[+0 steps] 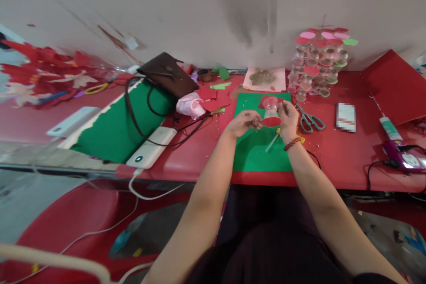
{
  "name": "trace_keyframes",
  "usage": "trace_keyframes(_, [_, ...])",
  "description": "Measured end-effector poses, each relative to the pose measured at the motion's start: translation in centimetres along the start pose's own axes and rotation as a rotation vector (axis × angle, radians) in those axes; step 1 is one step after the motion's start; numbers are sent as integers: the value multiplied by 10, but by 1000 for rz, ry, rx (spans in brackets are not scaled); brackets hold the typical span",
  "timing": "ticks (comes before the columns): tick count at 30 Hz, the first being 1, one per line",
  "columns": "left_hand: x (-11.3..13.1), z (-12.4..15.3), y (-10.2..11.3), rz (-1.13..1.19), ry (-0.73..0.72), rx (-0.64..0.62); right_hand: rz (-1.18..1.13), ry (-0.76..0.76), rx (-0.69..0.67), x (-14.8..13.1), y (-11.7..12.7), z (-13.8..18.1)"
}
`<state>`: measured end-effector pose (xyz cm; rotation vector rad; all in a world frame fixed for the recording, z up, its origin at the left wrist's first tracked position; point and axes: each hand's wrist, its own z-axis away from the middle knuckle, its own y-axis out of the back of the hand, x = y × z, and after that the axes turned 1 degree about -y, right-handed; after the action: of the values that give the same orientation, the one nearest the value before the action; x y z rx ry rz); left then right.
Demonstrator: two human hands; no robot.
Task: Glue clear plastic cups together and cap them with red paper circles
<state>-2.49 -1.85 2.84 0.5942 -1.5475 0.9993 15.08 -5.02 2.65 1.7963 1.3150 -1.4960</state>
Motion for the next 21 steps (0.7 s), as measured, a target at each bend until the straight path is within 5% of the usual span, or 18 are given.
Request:
trace_keyframes(6, [4,-4,-3,-93,-496,385,-102,-91,8,2,-2,0])
trace_keyframes(11, [1,-3,-15,-233,-397,371,-122,-88,-23,2,-5,3])
trace_keyframes(21, [2,-8,-23,-73,-224,420,-40,-204,-65,-2,-7,7])
